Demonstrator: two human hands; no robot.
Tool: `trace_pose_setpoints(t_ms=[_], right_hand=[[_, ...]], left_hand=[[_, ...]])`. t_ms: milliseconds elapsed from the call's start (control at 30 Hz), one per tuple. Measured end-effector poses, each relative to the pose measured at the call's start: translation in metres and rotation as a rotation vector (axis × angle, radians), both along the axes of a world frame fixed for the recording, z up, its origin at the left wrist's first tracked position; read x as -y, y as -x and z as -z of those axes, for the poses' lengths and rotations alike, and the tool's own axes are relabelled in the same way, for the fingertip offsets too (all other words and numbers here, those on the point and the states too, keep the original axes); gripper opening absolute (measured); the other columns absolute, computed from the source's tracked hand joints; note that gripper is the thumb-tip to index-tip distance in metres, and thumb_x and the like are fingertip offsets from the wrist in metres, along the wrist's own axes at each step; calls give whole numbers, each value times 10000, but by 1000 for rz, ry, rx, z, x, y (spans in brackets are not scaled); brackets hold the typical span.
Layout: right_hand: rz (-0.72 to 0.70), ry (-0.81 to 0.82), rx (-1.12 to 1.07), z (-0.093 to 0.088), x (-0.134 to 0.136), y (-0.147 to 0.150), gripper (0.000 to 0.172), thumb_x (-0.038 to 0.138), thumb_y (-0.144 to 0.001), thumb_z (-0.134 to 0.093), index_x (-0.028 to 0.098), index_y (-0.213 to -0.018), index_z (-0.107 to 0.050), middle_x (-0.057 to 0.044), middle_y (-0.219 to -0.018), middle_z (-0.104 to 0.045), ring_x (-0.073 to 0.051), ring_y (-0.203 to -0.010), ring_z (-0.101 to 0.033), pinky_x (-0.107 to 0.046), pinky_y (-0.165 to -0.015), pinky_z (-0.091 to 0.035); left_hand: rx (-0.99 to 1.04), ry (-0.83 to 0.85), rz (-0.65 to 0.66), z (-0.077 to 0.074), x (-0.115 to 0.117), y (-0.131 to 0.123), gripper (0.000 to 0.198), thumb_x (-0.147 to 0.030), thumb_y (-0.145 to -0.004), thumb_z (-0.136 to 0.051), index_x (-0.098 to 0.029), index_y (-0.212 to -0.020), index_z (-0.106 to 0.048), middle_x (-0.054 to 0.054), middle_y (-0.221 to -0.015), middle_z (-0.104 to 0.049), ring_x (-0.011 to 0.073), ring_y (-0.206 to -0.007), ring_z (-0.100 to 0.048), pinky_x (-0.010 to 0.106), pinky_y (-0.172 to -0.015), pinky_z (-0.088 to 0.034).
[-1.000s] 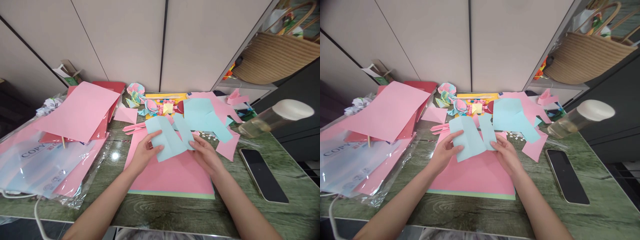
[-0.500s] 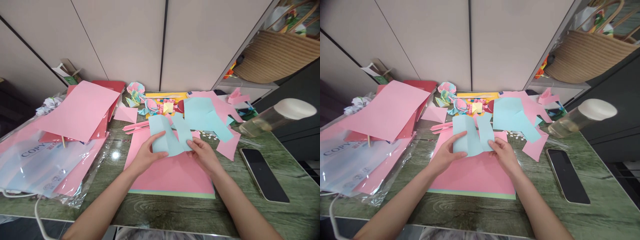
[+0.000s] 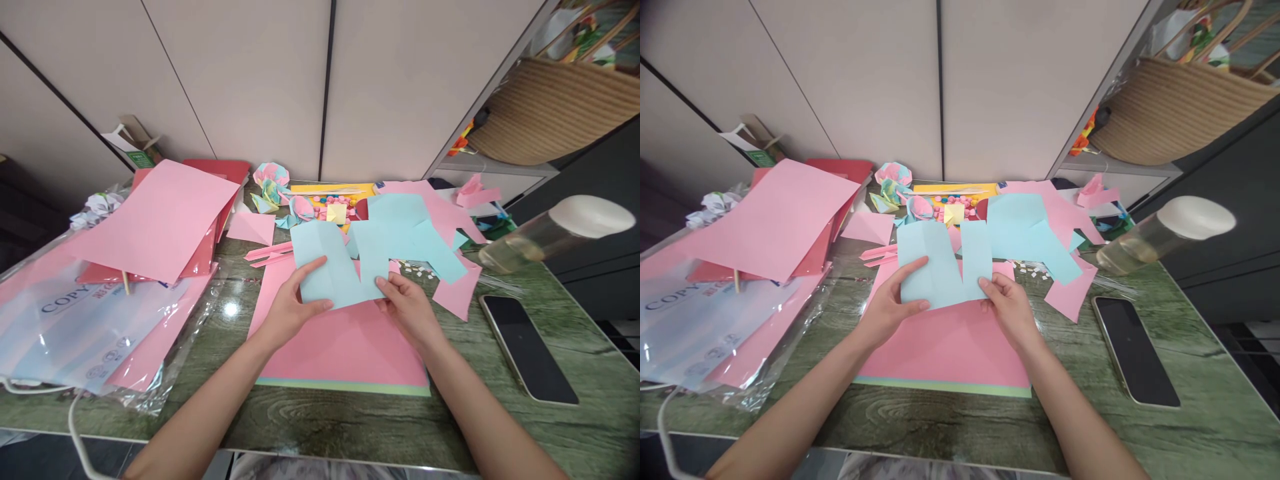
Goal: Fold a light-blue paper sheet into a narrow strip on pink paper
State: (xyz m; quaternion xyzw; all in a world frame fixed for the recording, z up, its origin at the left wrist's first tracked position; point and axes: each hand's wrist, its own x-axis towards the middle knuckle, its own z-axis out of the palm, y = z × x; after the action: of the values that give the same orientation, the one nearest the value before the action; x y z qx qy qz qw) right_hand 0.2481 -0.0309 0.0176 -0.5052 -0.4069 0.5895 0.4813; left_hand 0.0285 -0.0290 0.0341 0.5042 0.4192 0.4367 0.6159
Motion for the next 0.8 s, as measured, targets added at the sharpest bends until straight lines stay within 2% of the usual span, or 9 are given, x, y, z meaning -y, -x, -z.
trace_pose_setpoints(t_ms=[500,633,800], right_hand=[[1,0,34,0,0,3,280,449,-762,-638,195,-681,-555,56,-547,-450,-78,-497,-398,-228,-513,-346],[8,-12,92,4,-1,1,298,475,-766,-617,196,-692,-545,47,-580,-465,-82,-502,-408,-235,-512,-356],[93,-52,251,10,-11,-17,321,517,-780,-561,204,-715,-534,33,-606,-479,-104,-511,-425,-264,-529,-379]], left_hand=[[-26,-37,-9,3,-1,-1,650,-252,-693,-740,-283,-1287,-479,50,-1389,-439,286,-1256,-425,399,-991,-415],[-31,-48,-16,4,-2,1,646,-249,-695,-739,-278,-1286,-478,49,-1394,-433,279,-1260,-422,390,-995,-417],[24,-70,-56,3,-5,7,647,-234,-696,-738,-292,-1282,-470,31,-1398,-429,266,-1262,-420,356,-954,-460]])
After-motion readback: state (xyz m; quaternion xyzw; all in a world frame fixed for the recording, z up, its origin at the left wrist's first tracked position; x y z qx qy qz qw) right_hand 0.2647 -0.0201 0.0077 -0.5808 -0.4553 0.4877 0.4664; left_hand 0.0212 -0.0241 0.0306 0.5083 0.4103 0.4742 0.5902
